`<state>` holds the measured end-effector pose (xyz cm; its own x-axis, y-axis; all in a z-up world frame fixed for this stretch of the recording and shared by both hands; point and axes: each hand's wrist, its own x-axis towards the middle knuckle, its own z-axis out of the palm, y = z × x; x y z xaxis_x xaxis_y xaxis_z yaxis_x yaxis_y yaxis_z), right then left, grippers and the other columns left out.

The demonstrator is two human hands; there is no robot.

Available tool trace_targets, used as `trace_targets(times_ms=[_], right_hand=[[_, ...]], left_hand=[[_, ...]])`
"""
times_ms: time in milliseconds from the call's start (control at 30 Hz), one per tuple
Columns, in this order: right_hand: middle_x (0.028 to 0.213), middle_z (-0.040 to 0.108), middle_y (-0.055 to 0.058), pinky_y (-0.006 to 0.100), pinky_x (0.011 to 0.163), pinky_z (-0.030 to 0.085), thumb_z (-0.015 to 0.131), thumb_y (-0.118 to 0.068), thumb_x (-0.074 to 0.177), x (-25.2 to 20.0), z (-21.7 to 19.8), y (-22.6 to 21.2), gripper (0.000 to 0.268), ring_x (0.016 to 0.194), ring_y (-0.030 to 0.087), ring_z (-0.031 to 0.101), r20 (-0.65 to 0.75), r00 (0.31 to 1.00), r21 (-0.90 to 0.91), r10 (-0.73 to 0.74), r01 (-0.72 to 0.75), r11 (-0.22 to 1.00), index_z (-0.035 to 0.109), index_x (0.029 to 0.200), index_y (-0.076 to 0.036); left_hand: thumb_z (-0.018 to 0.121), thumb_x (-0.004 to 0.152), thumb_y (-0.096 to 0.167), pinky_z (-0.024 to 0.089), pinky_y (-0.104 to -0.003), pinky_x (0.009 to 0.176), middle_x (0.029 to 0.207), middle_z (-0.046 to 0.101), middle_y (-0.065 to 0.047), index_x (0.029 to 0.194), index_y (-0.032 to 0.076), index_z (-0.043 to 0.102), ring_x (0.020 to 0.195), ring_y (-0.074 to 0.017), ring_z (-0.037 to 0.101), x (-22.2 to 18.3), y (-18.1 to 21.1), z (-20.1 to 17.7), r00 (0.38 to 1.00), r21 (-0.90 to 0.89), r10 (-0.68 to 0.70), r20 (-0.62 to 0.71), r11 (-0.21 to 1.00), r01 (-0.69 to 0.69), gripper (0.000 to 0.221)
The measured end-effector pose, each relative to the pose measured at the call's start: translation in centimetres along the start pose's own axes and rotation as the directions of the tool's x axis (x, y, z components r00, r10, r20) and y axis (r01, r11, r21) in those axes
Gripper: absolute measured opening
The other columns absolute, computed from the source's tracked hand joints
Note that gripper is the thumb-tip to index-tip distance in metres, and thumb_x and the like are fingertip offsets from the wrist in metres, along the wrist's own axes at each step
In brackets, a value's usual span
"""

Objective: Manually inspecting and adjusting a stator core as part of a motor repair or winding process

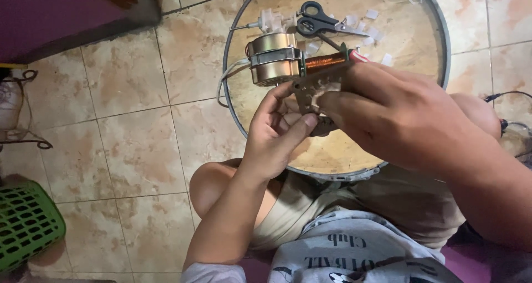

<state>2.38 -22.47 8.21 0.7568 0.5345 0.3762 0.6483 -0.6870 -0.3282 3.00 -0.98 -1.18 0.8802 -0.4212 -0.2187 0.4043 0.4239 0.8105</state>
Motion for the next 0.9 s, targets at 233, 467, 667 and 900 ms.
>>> trace_targets(times_ms=[233, 467, 667, 900], right_hand=[[0.092, 0.057, 0.014, 0.043, 0.069, 0.052, 0.062, -0.005, 0.101, -0.8, 0.0, -1.4, 0.008, 0.077, 0.032, 0.059, -0.028, 0.998, 0.116, 0.06, -0.056, 0.992, 0.064, 0.105, 0.001], [0.088, 0.057, 0.009, 0.039, 0.064, 0.047, 0.065, -0.01, 0.1, -1.7, 1.2, -1.9, 0.01, 0.076, 0.027, 0.057, 0.025, 0.971, 0.204, 0.239, -0.239, 0.949, 0.067, 0.108, -0.005], [0.087, 0.058, 0.009, 0.039, 0.065, 0.048, 0.065, -0.012, 0.101, -1.4, 1.6, -2.1, 0.011, 0.075, 0.027, 0.059, 0.022, 0.955, 0.232, 0.297, -0.294, 0.927, 0.069, 0.109, -0.007], [0.077, 0.051, 0.002, 0.03, 0.055, 0.04, 0.068, -0.012, 0.1, -0.7, 1.8, -2.7, 0.007, 0.057, 0.016, 0.047, -0.004, 0.941, 0.33, 0.338, -0.318, 0.889, 0.071, 0.106, -0.01]], left_hand=[[0.073, 0.101, 0.011, 0.05, -0.037, 0.113, 0.126, 0.07, -0.015, 0.14, 0.01, 0.05, 0.122, -0.0224, 0.067, 0.7, 0.0, -0.6, 0.988, 0.016, 0.146, 0.053, 0.989, -0.147, 0.045], [0.065, 0.102, 0.003, 0.06, -0.034, 0.097, 0.135, 0.064, -0.014, 0.146, 0.011, 0.046, 0.118, -0.0211, 0.066, 0.4, 0.6, -0.7, 0.999, -0.176, 0.017, -0.028, 0.984, -0.022, 0.048], [0.067, 0.101, 0.004, 0.058, -0.034, 0.103, 0.129, 0.065, -0.01, 0.145, 0.01, 0.047, 0.119, -0.0186, 0.065, 0.6, 0.7, -0.4, 0.998, -0.161, 0.033, -0.049, 0.986, -0.041, 0.049], [0.065, 0.104, 0.001, 0.051, -0.034, 0.112, 0.135, 0.064, -0.012, 0.144, 0.009, 0.048, 0.127, -0.0186, 0.063, 0.5, 0.3, 0.0, 0.99, -0.092, 0.135, 0.024, 0.987, -0.133, 0.044]])
